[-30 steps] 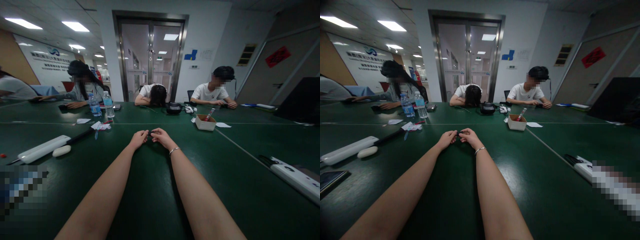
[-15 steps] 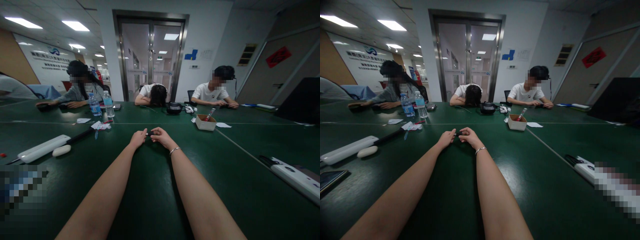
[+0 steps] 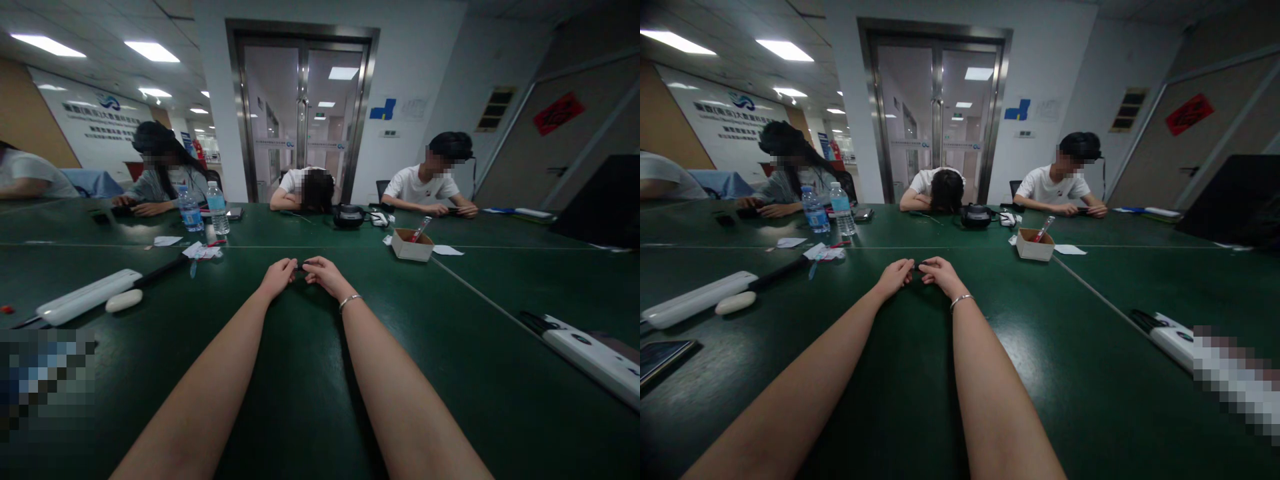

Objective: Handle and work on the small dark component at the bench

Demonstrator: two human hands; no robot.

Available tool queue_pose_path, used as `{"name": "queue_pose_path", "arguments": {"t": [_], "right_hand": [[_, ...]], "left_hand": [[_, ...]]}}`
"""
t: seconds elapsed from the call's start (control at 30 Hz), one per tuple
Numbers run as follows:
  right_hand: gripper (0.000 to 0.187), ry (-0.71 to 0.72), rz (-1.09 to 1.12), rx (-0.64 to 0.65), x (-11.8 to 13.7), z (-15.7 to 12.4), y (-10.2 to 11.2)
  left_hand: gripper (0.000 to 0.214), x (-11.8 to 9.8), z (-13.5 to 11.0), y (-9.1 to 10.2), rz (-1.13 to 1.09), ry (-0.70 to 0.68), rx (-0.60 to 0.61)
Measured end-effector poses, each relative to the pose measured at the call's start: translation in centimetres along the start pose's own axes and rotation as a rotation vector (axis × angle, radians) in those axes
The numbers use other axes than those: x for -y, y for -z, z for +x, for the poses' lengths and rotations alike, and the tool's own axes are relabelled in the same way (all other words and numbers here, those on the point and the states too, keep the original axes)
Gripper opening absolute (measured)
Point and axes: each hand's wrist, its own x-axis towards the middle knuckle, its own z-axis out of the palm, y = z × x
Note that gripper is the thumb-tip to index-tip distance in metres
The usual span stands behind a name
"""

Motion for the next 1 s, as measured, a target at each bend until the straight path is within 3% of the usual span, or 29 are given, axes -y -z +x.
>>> {"name": "queue_pose_path", "arguments": {"t": [0.23, 0.6, 1.0], "right_hand": [[0.016, -0.02, 0.01, 0.005, 0.09, -0.01, 0.09], [0.014, -0.032, 0.003, -0.021, -0.02, 0.06, 0.08], [0.023, 0.016, 0.02, -0.017, -0.15, 0.02, -0.01]], "left_hand": [[0.035, -0.67, -0.46, 0.38, -0.148, -0.013, 0.019], [0.038, -0.54, -0.21, 0.56, -0.074, -0.008, 0.079], [0.047, -0.29, 0.25, 0.2, -0.174, 0.058, 0.059]]}}
